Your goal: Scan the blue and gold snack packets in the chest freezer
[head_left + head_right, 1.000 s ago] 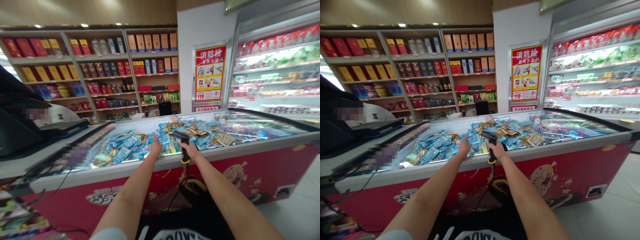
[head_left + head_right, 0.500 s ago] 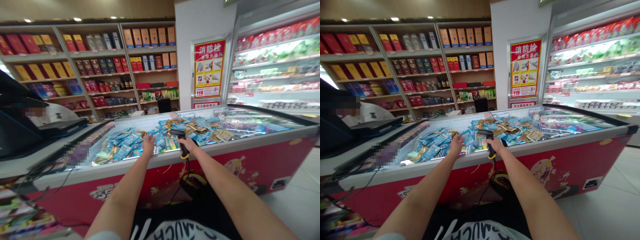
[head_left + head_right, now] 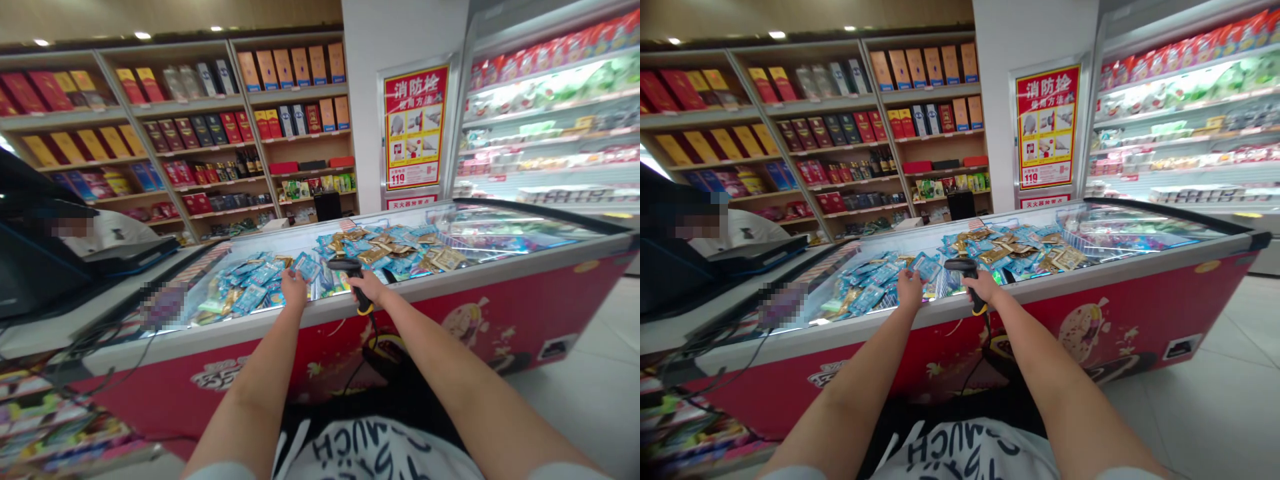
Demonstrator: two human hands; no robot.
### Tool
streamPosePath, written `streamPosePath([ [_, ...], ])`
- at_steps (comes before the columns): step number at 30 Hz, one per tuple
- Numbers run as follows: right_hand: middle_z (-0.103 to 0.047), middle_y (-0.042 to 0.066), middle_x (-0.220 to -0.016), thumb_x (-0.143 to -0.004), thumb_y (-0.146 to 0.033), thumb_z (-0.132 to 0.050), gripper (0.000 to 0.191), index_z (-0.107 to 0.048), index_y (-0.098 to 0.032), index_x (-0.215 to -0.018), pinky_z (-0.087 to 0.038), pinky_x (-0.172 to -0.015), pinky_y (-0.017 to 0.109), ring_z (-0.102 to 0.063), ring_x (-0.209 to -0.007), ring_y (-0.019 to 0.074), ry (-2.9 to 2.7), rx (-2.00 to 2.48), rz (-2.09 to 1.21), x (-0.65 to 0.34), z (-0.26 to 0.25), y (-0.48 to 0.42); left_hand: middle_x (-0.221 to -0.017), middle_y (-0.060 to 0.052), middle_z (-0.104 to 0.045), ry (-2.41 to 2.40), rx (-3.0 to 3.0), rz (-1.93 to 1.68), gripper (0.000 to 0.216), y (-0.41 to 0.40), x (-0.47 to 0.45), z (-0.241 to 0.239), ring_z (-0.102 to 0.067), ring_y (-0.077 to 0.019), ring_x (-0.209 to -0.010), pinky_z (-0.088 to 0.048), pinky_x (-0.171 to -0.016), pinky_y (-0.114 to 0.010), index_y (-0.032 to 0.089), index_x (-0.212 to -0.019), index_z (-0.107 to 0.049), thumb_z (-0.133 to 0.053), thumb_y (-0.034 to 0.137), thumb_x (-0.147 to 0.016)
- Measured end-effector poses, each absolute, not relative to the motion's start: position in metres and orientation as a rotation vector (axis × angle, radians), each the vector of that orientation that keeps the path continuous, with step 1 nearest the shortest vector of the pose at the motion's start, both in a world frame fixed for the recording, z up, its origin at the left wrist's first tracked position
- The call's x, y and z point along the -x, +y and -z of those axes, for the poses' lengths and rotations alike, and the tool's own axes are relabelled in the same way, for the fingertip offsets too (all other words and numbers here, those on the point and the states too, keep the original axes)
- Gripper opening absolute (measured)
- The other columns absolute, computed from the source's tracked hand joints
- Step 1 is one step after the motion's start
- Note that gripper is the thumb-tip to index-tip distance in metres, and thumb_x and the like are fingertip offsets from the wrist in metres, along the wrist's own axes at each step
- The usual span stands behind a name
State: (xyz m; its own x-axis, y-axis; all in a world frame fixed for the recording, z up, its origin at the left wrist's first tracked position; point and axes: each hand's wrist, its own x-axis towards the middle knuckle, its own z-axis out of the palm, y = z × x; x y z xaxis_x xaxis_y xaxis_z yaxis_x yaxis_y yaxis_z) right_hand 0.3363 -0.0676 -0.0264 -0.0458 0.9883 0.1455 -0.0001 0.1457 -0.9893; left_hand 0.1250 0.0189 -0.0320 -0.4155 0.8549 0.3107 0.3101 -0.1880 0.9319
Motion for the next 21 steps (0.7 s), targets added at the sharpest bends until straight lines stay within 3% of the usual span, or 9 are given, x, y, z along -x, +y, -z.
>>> streamPosePath([
  [9,-0.057,-0.003,-0.053,-0.073,-0.027,-0.064,0.012,-0.059,-0.018,-0.077,-0.045,-0.039,0.022,-0.055,-0.041,0.0128,-1.366,1.113,-1.128,-0.338,0.030,-0.063,-0.097,-0.004,-0.060,1.764,-1.224,-1.712,0.019,0.010,-0.124,0.025,-0.066,-0.0111,-0.064,-0.048,-0.066,-0.025,0.016,-0.111,-0.048,-0.053,0.015,-0.093],
  [21,-0.059,-0.001,-0.055,-0.073,-0.029,-0.066,0.014,-0.058,-0.017,-0.075,-0.047,-0.040,0.024,-0.058,-0.042,0.0145,-1.388,1.129,-1.166,-0.341,0.029,-0.064,-0.111,-0.006,-0.056,1.600,-1.162,-1.757,0.022,0.019,-0.123,0.033,-0.061,-0.0051,-0.057,-0.049,-0.062,-0.021,0.017,-0.116,-0.046,-0.051,0.014,-0.095],
])
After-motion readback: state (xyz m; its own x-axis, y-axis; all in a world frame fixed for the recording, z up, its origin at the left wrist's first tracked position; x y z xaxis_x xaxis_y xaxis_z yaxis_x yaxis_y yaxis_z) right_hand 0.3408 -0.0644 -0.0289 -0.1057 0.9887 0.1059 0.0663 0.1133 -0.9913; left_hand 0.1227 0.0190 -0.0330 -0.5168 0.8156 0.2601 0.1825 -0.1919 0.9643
